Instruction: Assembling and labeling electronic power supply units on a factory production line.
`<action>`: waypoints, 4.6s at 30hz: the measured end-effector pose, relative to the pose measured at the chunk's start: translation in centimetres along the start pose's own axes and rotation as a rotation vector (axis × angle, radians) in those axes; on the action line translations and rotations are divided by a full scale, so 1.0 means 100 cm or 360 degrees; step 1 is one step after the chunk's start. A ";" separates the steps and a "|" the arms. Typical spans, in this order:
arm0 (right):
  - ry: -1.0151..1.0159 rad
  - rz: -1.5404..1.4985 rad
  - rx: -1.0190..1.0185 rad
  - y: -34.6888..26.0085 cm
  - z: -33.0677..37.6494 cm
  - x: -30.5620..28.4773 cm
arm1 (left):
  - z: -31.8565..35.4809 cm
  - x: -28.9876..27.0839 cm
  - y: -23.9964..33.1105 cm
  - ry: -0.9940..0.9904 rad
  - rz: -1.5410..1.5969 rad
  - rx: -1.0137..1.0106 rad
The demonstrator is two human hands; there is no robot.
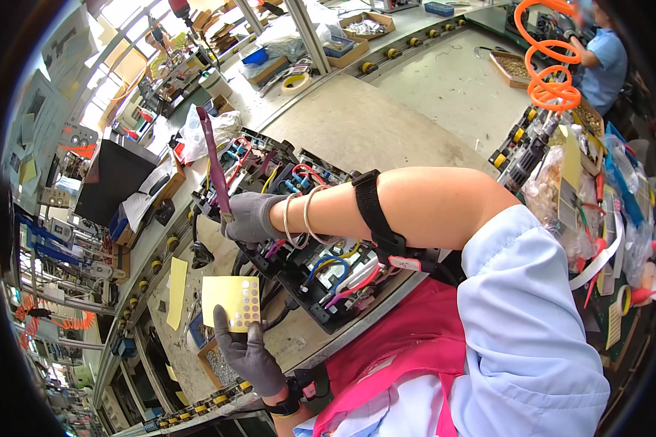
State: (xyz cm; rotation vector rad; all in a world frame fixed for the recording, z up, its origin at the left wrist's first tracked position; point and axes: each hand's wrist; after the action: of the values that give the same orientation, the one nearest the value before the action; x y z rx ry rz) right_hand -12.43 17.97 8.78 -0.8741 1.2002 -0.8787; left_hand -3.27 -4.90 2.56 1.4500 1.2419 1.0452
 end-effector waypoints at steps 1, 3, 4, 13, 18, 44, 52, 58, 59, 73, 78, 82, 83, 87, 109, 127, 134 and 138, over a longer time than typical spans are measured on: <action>-0.0002 0.0001 -0.0001 0.001 0.000 0.001 | 0.001 -0.004 0.000 -0.0048 -0.0034 -0.0012; -0.0012 -0.0163 -0.0030 0.001 0.002 0.004 | 0.002 -0.004 0.000 -0.0087 -0.0063 -0.0024; -0.0013 -0.0160 -0.0028 0.002 0.002 0.003 | 0.001 0.000 0.003 -0.0030 -0.0038 0.0007; -0.0167 -0.0604 -0.0049 -0.030 0.017 -0.016 | -0.005 -0.004 0.008 0.0016 -0.0013 0.0068; -0.0015 0.0179 -0.0576 -0.092 0.030 -0.009 | -0.021 -0.002 0.027 0.0016 0.0066 0.0206; 0.0007 0.1864 -0.2322 -0.111 -0.021 0.024 | -0.114 -0.026 0.041 0.0010 0.0326 0.0346; -0.0237 0.1918 -0.2088 -0.119 -0.025 0.030 | -0.119 -0.035 0.028 -0.0002 0.0011 0.0389; -0.0143 -0.0110 -0.0657 -0.091 -0.109 -0.011 | -0.099 -0.026 0.017 -0.0008 0.0360 -0.0069; -0.0039 -0.0328 -0.0585 -0.088 -0.110 -0.020 | -0.092 -0.029 0.007 0.0013 0.0340 -0.0091; 0.0088 0.0119 -0.0321 0.002 -0.181 -0.042 | -0.057 -0.065 -0.049 0.0055 0.0119 -0.0535; 0.0164 0.0439 -0.0397 0.011 -0.196 -0.030 | -0.057 -0.065 -0.050 0.0061 0.0111 -0.0519; 0.0248 0.0444 -0.0428 0.007 -0.197 -0.022 | -0.055 -0.065 -0.052 0.0061 0.0115 -0.0483; 0.0206 0.0386 -0.0365 0.004 -0.194 -0.023 | -0.054 -0.065 -0.053 0.0062 0.0117 -0.0470; -0.0062 -0.0483 0.0081 0.000 -0.192 -0.034 | -0.051 -0.054 -0.045 0.0055 0.0136 -0.0377; 0.0937 0.0133 -0.0617 -0.105 -0.020 0.030 | 0.009 0.074 0.093 -0.0233 -0.1358 0.1345; 0.0368 -0.1954 -0.0309 -0.038 0.059 0.031 | 0.060 0.065 0.069 -0.0300 -0.1318 0.1498; 0.0690 -0.0795 -0.0709 -0.020 0.184 -0.009 | 0.066 0.037 0.064 -0.0661 -0.0343 0.0657; 0.0913 -0.0030 -0.0509 0.024 0.235 -0.002 | 0.065 0.062 0.060 -0.0809 0.0155 0.0207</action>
State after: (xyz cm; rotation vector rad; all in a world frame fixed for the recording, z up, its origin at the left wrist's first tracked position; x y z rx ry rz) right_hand 10.95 21.31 10.06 -0.9153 1.8707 -1.0046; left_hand 5.00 0.18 7.30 1.7536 0.8883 0.6050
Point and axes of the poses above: each hand's wrist, its own z-axis away from the middle knuckle, its own x-axis out of the palm, y = z × x, and after that the axes turned 2 degrees about -z, right-handed
